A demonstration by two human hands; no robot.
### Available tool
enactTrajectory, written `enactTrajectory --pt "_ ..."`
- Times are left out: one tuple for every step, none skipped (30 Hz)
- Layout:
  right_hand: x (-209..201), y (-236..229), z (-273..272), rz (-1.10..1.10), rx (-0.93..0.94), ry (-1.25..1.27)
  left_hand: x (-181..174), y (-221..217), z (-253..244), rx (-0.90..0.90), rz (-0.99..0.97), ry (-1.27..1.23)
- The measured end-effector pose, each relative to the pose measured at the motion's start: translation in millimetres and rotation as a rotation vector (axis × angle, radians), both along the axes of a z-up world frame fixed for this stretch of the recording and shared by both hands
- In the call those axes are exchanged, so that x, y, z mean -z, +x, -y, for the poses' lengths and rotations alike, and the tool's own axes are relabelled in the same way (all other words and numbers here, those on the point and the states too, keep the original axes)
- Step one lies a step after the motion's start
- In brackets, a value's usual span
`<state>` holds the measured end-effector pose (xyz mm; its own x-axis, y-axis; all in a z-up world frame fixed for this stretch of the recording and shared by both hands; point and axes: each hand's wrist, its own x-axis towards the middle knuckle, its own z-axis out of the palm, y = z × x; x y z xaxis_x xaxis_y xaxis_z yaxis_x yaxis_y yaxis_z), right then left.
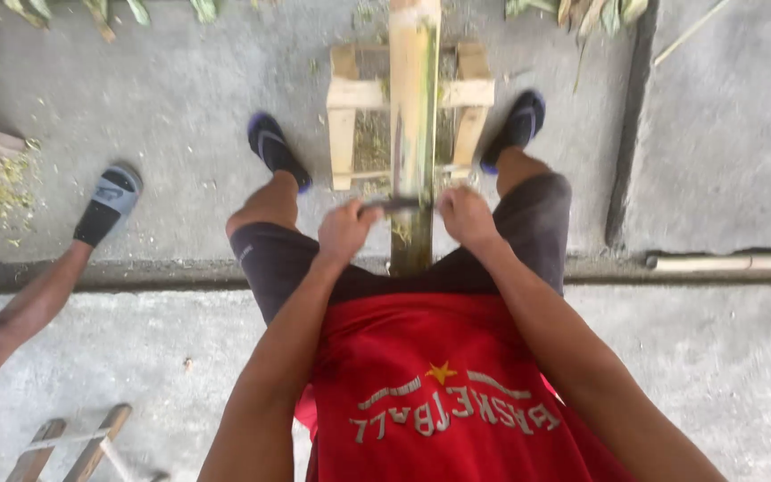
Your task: Shaving the outer layer of a bamboo stalk using a curved blade.
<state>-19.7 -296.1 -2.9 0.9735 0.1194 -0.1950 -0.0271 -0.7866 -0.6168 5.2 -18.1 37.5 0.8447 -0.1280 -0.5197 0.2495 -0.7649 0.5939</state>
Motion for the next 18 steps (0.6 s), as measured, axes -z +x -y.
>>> enactTrajectory --pt "-7 -2 -1 -0.001 -0.004 0.002 -7 -3 -1 -0.004 -0.001 0.002" --pt "-11 -5 -1 -0.053 -0.034 0.039 -13 -7 -2 -0.010 -0.014 0.005" --pt "-16 -12 0 -0.110 -0.058 0.075 -17 -13 -2 -0.011 -0.033 0.006" --pt "-16 -7 -3 -0.117 -0.055 0.075 -7 -9 -1 -0.009 -0.041 0.006" --pt "-17 1 -5 -0.004 0.041 0.021 3 -4 1 -0.143 0.058 -0.018" --pt "-17 8 -7 0.111 0.136 -0.033 13 1 2 -0.277 0.158 -0.041" --pt "-35 17 -11 0.102 0.132 -0.034 24 0 -3 -0.280 0.150 -0.040" --pt "-53 26 -16 0.088 0.228 -0.015 35 -2 -8 -0.679 0.047 -0.406" --pt "-71 49 -21 0.098 0.326 0.004 47 13 -12 -1.059 -0.047 -0.791" --pt "-67 54 -22 0.115 0.324 0.004 40 18 -15 -1.053 -0.034 -0.803" --pt "-62 53 -24 0.141 0.222 -0.055 33 16 -19 -1.056 -0.067 -0.805" --pt "-56 52 -26 0.166 0.120 -0.115 26 14 -22 -1.058 -0.101 -0.807" --pt "-54 50 -34 0.175 0.118 -0.112 24 9 -25 -1.058 -0.092 -0.810" --pt "-51 49 -42 0.089 0.077 -0.142 22 5 -26 -1.018 -0.132 -0.914" --pt "-47 45 -48 -0.003 0.041 -0.175 22 0 -26 -0.973 -0.181 -1.015" --pt "-36 45 -49 -0.001 0.044 -0.176 11 1 -24 -0.970 -0.181 -1.016" --pt "-24 45 -50 0.061 0.042 -0.178 2 3 -22 -1.000 -0.204 -1.126" --pt "-12 46 -52 0.124 0.040 -0.180 -7 5 -20 -1.030 -0.228 -1.236"
